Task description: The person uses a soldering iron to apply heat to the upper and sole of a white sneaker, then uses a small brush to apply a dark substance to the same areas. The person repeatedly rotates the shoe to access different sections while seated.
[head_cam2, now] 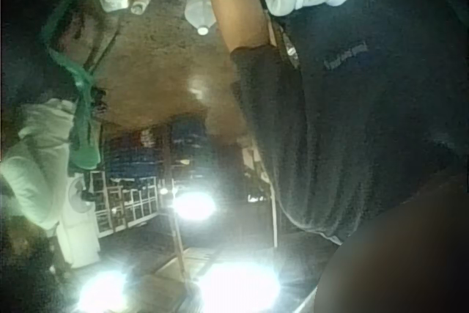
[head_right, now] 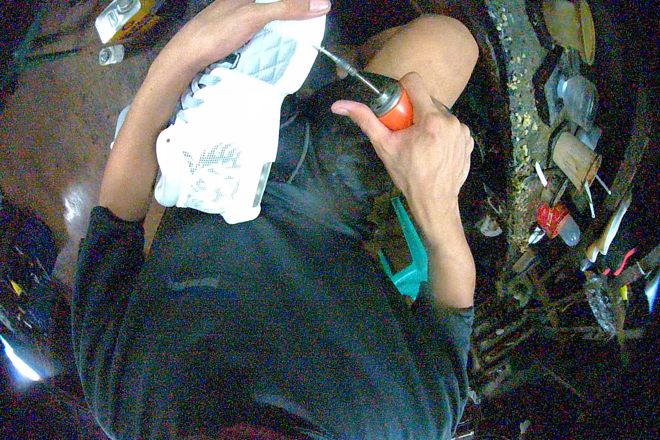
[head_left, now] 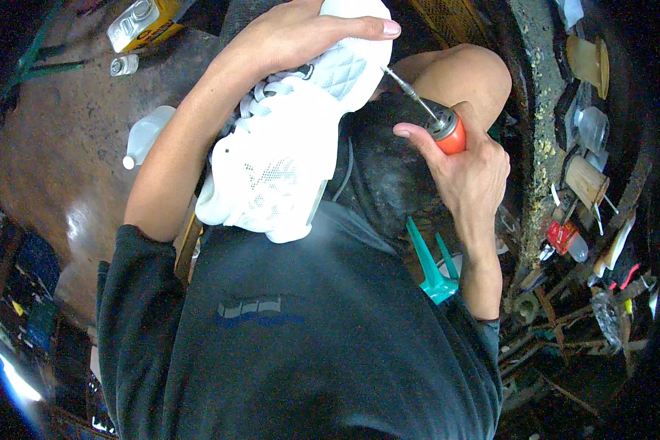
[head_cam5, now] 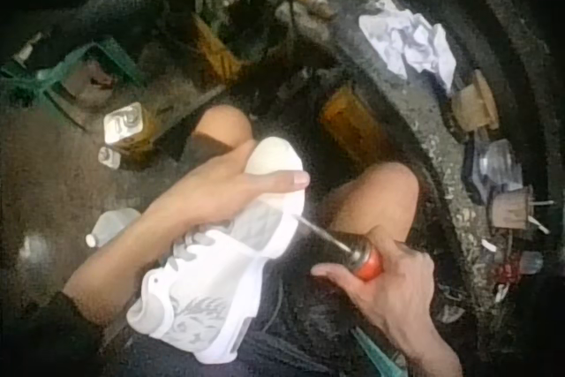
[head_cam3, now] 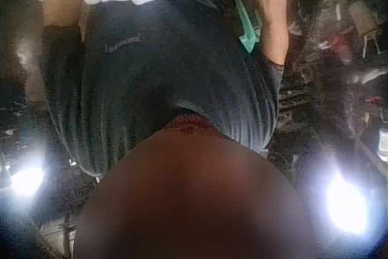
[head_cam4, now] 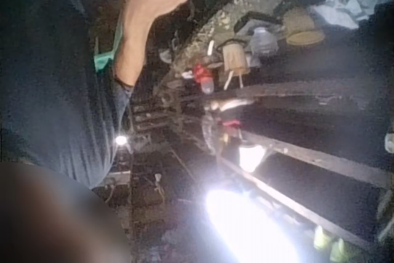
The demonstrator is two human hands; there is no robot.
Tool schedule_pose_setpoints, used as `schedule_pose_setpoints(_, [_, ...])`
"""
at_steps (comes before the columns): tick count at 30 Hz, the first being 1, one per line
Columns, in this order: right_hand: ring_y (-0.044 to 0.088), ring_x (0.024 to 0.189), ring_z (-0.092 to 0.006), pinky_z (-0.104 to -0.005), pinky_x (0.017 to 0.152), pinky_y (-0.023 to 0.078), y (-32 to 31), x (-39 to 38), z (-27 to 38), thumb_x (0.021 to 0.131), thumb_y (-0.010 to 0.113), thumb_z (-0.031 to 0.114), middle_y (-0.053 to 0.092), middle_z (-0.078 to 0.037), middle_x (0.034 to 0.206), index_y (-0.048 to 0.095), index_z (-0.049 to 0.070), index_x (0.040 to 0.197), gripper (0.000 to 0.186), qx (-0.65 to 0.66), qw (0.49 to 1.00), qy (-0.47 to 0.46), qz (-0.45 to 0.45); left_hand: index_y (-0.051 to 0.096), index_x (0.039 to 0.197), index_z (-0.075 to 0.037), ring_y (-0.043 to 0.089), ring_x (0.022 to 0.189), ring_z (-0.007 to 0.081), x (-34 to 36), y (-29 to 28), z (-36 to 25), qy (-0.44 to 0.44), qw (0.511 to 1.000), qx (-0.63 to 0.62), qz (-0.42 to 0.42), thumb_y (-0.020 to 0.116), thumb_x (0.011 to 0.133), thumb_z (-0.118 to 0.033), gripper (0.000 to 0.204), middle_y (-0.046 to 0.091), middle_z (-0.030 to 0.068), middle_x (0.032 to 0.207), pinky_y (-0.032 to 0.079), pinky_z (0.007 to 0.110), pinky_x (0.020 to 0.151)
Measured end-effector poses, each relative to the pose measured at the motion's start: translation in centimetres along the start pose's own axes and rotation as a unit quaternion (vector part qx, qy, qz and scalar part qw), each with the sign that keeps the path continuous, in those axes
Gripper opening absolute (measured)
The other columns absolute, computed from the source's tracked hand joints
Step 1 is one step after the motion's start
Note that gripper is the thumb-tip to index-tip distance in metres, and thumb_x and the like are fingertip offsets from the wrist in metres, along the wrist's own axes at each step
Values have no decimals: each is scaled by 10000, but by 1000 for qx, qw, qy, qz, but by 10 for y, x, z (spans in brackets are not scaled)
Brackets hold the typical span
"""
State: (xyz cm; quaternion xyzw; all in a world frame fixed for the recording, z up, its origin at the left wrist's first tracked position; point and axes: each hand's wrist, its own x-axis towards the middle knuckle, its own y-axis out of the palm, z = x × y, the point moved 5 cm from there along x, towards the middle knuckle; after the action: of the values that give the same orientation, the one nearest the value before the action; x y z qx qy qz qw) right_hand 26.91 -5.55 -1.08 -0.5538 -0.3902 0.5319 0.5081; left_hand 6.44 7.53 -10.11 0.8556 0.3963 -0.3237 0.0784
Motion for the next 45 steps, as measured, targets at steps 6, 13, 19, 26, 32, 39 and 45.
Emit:
schedule_pose_setpoints(6, [740,653,-432,-504,594,579,-1,-1,0,782,856,744,689,-188,635,720,88,935,687,-2,999,20,32,601,1421,3,735,1158,309,-1,-3,2,-5,1000,9,1,769,901,-700,891,752,214,1253,547,373,1012])
schedule_pose_setpoints(13, [744,655,-424,-494,594,585,0,-2,0,776,863,735,705,-172,659,727,104,955,670,-14,999,7,32,596,1416,24,739,1142,306,7,4,9,30,999,-33,16,760,895,-719,922,755,217,1240,550,368,1002])
schedule_pose_setpoints(19, [735,608,-421,-509,525,585,2,-3,1,748,822,813,723,-153,699,656,108,880,736,0,999,-41,6,605,1406,23,743,1135,299,7,2,12,-1,1000,-1,0,771,900,-700,898,758,215,1237,556,367,995])
schedule_pose_setpoints(26, [750,659,-418,-492,594,590,0,-2,2,785,858,734,702,-165,652,728,92,958,677,-15,999,-15,25,608,1404,19,742,1139,301,6,3,7,10,1000,-9,4,772,895,-709,904,758,215,1238,554,365,997])
schedule_pose_setpoints(32, [748,650,-422,-500,585,585,-1,0,2,793,857,730,694,-181,638,724,90,953,673,-22,999,7,32,610,1400,18,741,1139,303,-9,-3,-6,32,999,-16,23,771,897,-707,897,759,215,1234,550,362,1000])
schedule_pose_setpoints(39, [721,586,-436,-527,511,582,1,1,2,743,814,828,680,-147,608,668,122,874,733,-3,1000,-17,-3,613,1395,19,742,1140,308,-4,1,-2,29,999,-14,12,770,891,-716,905,759,217,1233,551,366,998])
schedule_pose_setpoints(45, [726,597,-436,-523,518,585,2,2,2,742,817,826,690,-151,626,683,127,890,727,-5,1000,-13,3,614,1399,17,743,1143,314,6,4,7,11,999,27,-13,759,884,-735,922,756,225,1237,550,371,996])
